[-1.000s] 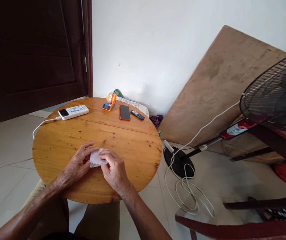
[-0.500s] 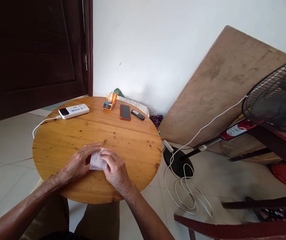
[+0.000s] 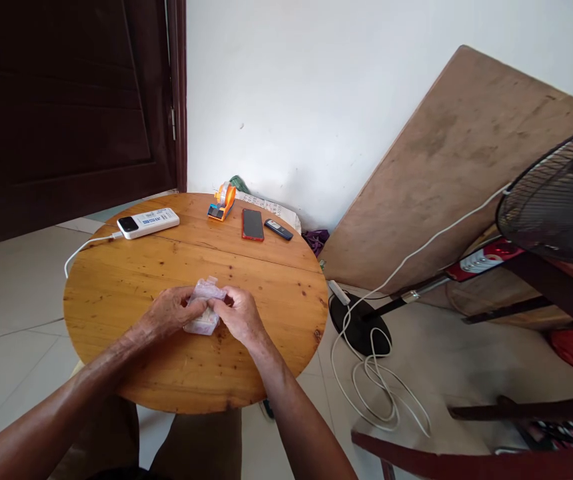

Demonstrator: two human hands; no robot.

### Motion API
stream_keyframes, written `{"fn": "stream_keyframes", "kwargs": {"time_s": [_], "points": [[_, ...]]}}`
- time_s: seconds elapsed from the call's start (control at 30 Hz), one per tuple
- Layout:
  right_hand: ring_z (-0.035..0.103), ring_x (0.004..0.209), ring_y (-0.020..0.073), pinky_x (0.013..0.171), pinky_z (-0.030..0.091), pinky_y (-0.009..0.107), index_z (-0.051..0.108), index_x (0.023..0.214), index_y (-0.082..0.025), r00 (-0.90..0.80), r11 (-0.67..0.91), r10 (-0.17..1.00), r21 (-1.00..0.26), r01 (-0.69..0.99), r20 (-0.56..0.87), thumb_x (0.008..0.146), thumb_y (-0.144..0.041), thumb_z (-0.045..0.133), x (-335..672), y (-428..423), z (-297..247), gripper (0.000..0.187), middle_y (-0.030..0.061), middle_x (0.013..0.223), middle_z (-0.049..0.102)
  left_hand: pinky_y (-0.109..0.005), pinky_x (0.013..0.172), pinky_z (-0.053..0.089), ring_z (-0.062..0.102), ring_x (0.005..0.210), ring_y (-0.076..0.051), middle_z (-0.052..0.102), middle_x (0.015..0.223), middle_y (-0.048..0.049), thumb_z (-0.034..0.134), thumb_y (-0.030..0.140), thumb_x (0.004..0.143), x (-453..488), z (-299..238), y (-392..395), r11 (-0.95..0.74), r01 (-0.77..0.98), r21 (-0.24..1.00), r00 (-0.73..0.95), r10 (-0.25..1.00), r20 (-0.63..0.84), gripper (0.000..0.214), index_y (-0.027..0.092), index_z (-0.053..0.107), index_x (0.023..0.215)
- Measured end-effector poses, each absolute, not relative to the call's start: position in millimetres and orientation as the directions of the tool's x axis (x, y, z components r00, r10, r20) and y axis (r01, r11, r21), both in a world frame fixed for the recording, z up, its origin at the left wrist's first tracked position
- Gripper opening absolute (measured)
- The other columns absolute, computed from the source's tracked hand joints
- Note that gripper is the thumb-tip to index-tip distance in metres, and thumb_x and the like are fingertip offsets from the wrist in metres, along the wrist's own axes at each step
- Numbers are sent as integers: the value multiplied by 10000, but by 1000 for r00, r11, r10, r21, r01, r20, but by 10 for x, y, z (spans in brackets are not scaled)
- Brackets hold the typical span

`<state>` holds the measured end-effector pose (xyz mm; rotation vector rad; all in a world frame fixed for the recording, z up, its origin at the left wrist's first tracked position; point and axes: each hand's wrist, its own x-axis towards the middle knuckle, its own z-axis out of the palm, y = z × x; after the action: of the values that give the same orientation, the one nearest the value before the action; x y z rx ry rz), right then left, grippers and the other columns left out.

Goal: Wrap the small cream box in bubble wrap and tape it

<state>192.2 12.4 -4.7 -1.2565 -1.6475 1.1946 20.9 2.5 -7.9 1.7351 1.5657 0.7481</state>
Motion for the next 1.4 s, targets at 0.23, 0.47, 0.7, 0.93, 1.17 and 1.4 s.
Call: {"fn": "stream_keyframes", "kwargs": {"time_s": [0.23,0.47,0.7,0.93,1.17,1.4], "points": [[631,788,167,704,495,273,664,964,-201,-337,66,941,-992,109,26,814,-428,657,1936,89,-120,272,19,896,690,-239,589,392,515,635,-135,597,697,17,514,373,744,228,-163,51,-35,380,924,68,998,10,283,146,662,826],[648,922,189,829,519,305,597,1162,-232,-381,92,924,-989,113,43,741,-329,758,1950,17,-208,461,31,1047,697,-270,657,463,584,694,-159,670,780,-16,561,370,726,204,-182,42,9,209,978,68,997,-23,338,123,678,924],[657,808,187,736,528,298,642,1044,-204,-301,-3,954,-1000,30,-12,746,-397,740,1897,59,-235,369,26,928,706,-332,763,508,663,861,-240,728,979,-79,644,377,692,121,-80,-22,123,-70,990,248,963,-102,467,127,659,1086],[618,699,173,625,492,271,685,1015,-203,-222,78,975,-977,201,32,785,-418,673,1913,61,-284,315,7,824,686,-386,923,487,643,1053,-270,704,1149,-81,651,251,678,152,-109,-33,86,-99,991,272,961,-56,575,155,581,1241],[622,861,193,739,478,284,709,1026,-183,-195,280,956,-876,393,218,828,-386,614,1917,51,-227,299,54,960,687,-420,975,479,621,1111,-287,663,1228,-132,719,257,585,193,-150,6,135,-195,972,214,973,-92,784,115,474,1316],[642,805,170,700,505,265,672,1067,-197,-176,275,959,-891,362,224,847,-354,602,1897,15,-229,279,42,972,705,-405,946,493,625,1105,-282,668,1215,-120,736,252,590,203,-181,24,153,-240,959,208,973,-104,769,125,494,1309]]}}
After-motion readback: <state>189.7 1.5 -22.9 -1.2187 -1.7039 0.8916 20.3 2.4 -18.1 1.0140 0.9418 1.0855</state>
